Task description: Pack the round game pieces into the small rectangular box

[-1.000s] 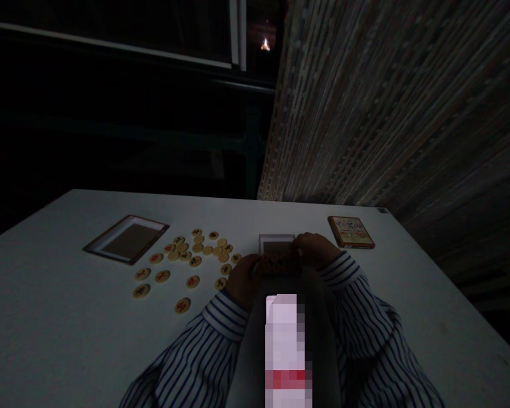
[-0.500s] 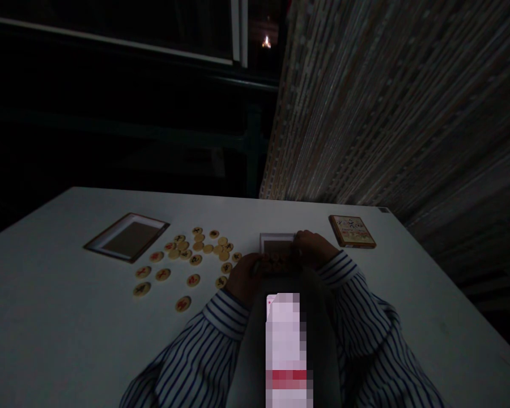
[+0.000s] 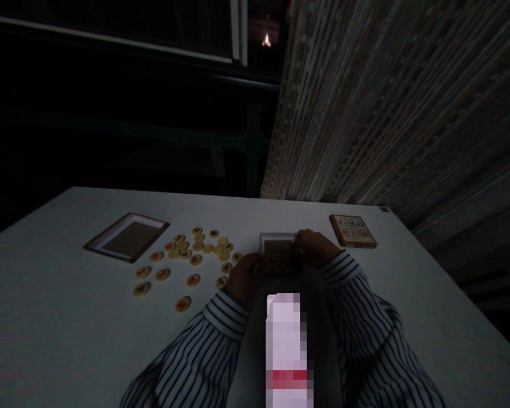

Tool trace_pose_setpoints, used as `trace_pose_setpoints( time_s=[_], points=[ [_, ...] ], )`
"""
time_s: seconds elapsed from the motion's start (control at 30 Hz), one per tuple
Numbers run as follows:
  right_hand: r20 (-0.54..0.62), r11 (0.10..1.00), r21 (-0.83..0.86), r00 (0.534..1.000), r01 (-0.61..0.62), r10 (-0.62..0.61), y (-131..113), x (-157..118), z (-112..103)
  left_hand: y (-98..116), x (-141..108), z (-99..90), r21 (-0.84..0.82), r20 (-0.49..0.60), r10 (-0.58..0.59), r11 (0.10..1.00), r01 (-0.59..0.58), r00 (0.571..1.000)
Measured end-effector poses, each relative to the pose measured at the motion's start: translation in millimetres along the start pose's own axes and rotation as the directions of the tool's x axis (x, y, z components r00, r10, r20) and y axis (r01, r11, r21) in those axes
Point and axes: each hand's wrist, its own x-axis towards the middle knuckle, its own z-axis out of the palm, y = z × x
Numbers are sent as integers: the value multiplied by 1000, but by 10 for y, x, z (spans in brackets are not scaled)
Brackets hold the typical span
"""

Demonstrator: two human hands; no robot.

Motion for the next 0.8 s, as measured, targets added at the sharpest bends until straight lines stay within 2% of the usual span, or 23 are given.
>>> trace_pose_setpoints(
  time_s=[0.33, 0.47, 0.8],
  points=[
    [4, 999, -35, 1000, -2, 2, 17, 16, 27, 54, -6, -21, -10, -20, 12, 1000, -12, 1000],
    [-7, 999, -44, 1000, 9, -9, 9, 9, 22, 43, -5, -15, 1, -5, -18, 1000, 18, 1000],
    [5, 1000, -23, 1000, -4, 4, -13, -23, -9, 18, -7, 0, -1, -24, 28, 1000, -28, 999]
  ],
)
